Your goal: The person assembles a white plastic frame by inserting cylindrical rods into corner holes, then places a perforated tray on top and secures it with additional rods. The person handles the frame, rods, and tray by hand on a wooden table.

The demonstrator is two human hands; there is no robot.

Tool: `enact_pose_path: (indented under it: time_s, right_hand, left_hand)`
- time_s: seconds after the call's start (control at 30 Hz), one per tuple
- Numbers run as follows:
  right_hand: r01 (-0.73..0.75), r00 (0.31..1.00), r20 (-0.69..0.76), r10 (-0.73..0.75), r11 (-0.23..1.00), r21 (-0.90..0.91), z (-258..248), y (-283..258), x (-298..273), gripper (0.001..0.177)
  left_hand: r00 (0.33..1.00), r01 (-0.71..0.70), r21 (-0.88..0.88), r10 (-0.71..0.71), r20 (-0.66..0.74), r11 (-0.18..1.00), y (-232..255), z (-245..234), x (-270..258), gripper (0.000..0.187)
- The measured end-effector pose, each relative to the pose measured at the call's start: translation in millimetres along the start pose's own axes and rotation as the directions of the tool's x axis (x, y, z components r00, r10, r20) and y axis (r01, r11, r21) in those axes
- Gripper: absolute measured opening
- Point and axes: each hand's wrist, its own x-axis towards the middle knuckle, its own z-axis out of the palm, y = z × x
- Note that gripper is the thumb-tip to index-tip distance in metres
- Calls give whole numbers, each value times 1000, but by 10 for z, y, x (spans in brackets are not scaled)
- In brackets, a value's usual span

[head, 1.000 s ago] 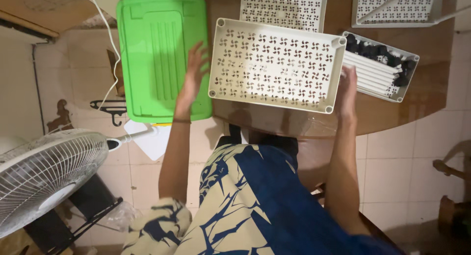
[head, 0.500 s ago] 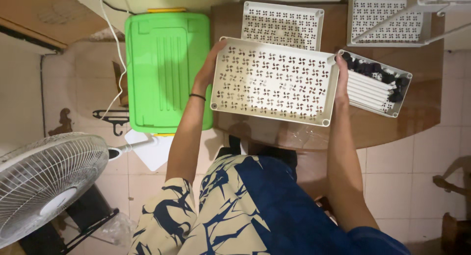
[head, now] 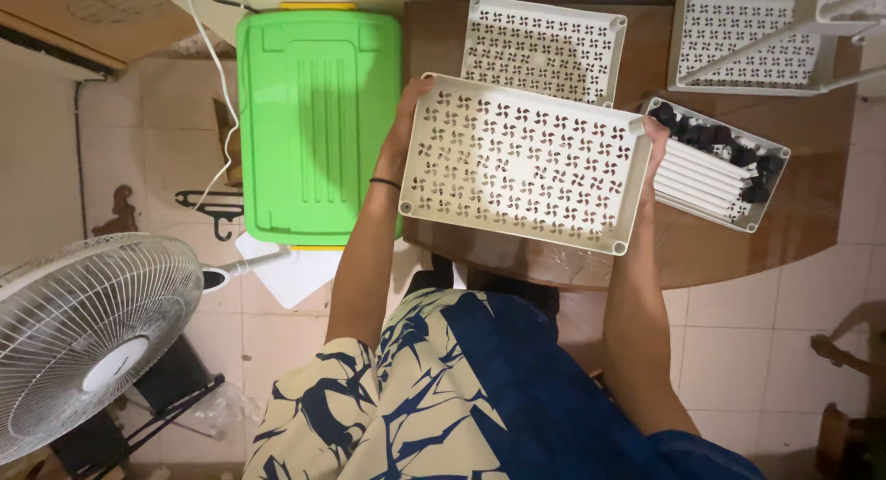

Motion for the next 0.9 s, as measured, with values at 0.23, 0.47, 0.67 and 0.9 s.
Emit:
enact_pose_path:
  time_s: [0.23, 0.47, 0.67, 0.9]
  right_hand:
    - [-68, 998, 6, 68, 998, -2, -16, -5, 59, 61]
    - [-48, 996, -76, 48, 999, 2, 365, -112, -216, 56]
    - [323, 877, -6, -480, 601, -731, 658, -609, -598, 45]
    - [140, 871, 84, -484, 81, -987, 1163, -664, -1754, 58]
  left_hand:
    - [997, -72, -7, 72, -4, 997, -126, -115, 33, 35]
    - [996, -74, 255, 83, -26, 964, 200, 45, -129, 41]
    - [955, -131, 767, 288, -72, 628, 782, 476, -590, 69]
    - [918, -234, 966, 352, 181, 113, 757, 939, -1756, 73]
